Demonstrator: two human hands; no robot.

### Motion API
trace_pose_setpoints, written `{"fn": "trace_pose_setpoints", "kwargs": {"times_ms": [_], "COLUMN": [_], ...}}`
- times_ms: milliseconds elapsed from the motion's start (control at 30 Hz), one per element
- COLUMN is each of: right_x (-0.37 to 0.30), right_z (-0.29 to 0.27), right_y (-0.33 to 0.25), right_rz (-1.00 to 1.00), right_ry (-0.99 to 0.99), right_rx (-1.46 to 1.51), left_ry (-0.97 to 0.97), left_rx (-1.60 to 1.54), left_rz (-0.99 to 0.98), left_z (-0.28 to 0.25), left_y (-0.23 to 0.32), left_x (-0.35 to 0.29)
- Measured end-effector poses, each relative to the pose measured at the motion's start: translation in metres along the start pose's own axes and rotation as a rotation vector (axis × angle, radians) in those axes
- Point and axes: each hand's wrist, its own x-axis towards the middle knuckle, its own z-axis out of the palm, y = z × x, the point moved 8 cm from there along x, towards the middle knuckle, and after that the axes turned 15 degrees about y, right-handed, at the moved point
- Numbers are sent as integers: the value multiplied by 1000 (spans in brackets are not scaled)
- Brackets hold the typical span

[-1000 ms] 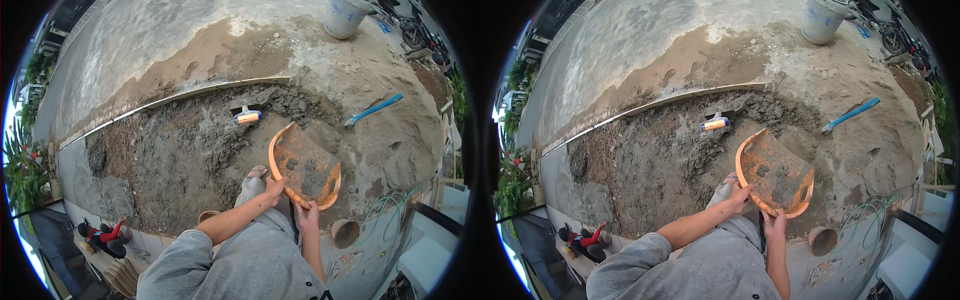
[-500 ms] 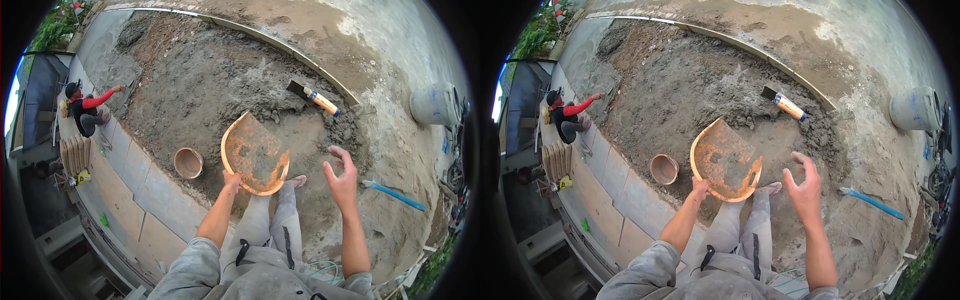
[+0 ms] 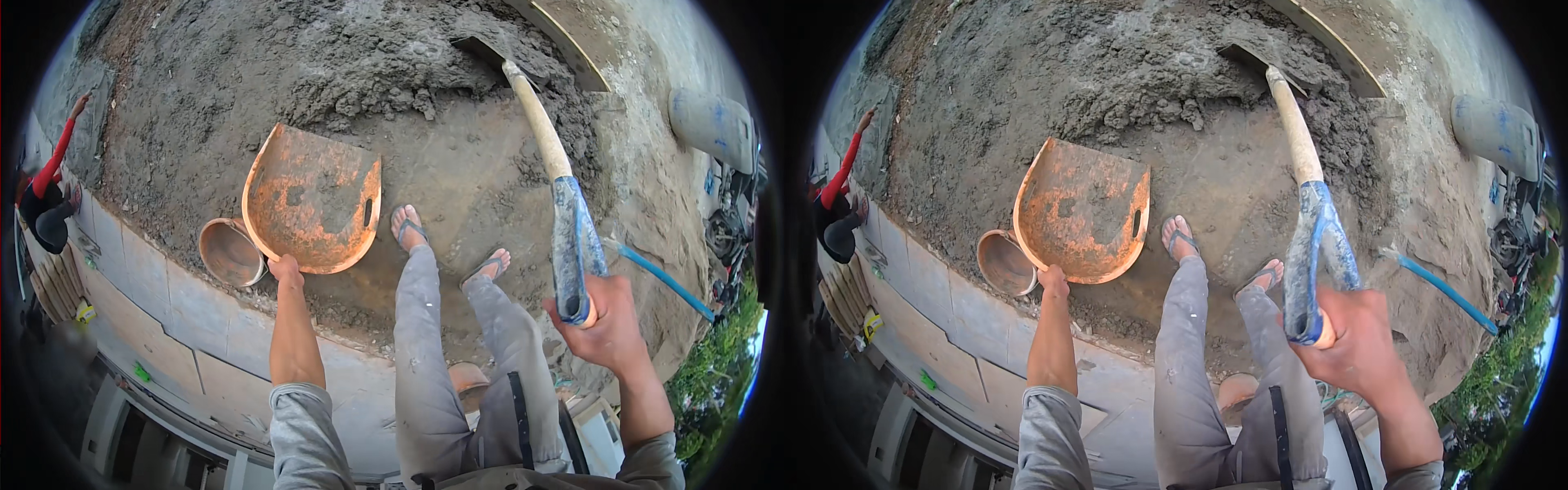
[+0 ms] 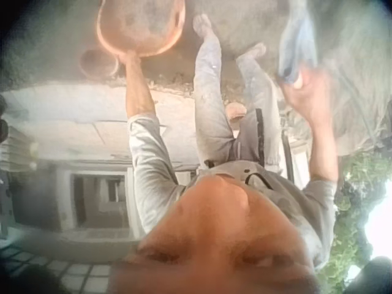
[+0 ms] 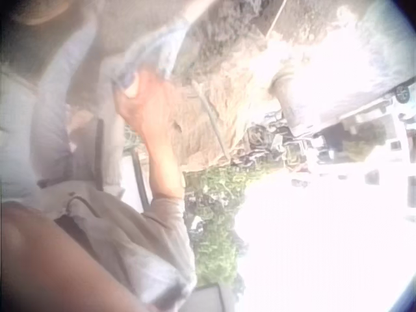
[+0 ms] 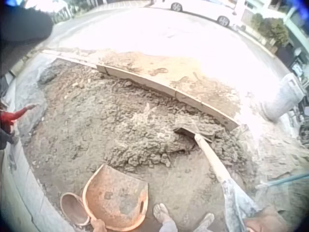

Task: The person scoops wet concrete into a bucket and then dumps it onto a prepared area on the ground. The person then uses a shovel to move and distribute the wet concrete within a wooden frame.

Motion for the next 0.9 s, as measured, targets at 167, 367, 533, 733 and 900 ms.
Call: {"fn": "trace_pose_setpoints", "kwargs": {"times_ms": [167, 367, 533, 733, 900], "right_x": [-81, -83, -109, -309, -484], "right_z": [84, 32, -97, -277, -312], "right_y": [56, 75, 152, 291, 462], "right_rz": [-64, -58, -35, 153, 878], "right_ry": [-163, -228, 69, 374, 882], "right_rx": [-153, -47, 132, 685, 921], "left_ry": [-63, -775, -1267, -1479, -1372], "left_rx": [-46, 7, -120, -603, -261], "left_rz": [-101, -101, -240, -738, -1212], "left_z": [35, 107, 190, 252, 305], "left_y": [-22, 19, 41, 45, -160], "left_x": [-108, -307, -570, -851, -1005]}}
